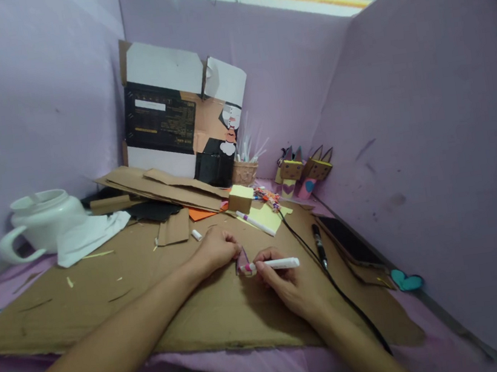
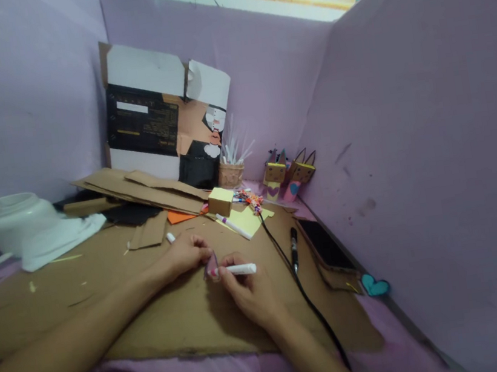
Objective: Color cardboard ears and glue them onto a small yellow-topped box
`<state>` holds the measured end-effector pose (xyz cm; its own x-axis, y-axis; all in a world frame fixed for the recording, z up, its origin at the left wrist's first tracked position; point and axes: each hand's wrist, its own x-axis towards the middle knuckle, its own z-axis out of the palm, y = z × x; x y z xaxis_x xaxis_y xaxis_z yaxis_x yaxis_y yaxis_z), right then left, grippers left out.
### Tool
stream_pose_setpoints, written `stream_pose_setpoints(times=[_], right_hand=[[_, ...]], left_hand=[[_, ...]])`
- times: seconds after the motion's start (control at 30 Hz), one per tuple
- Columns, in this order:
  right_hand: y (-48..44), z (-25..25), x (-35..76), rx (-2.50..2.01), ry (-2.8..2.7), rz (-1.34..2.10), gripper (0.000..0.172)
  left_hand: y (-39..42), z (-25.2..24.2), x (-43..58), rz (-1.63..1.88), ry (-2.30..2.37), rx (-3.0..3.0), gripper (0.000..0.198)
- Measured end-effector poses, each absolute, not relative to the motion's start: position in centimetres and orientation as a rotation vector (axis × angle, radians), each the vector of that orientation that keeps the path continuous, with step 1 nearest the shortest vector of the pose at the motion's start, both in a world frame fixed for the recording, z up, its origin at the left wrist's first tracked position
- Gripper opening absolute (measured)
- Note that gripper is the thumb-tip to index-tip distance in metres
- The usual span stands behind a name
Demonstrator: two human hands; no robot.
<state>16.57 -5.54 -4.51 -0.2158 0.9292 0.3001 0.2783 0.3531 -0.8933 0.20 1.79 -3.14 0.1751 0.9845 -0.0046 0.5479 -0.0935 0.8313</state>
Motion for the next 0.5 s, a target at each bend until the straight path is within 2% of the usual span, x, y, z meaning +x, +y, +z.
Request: stream_pose_setpoints(times=[0.5], right_hand=[[-5.48,-4.15,16.55,-1.088,-1.687,0.939,0.026]], left_hand=[[1.84,-3.36,0.12,0.782,1.437,1.750,0.014]])
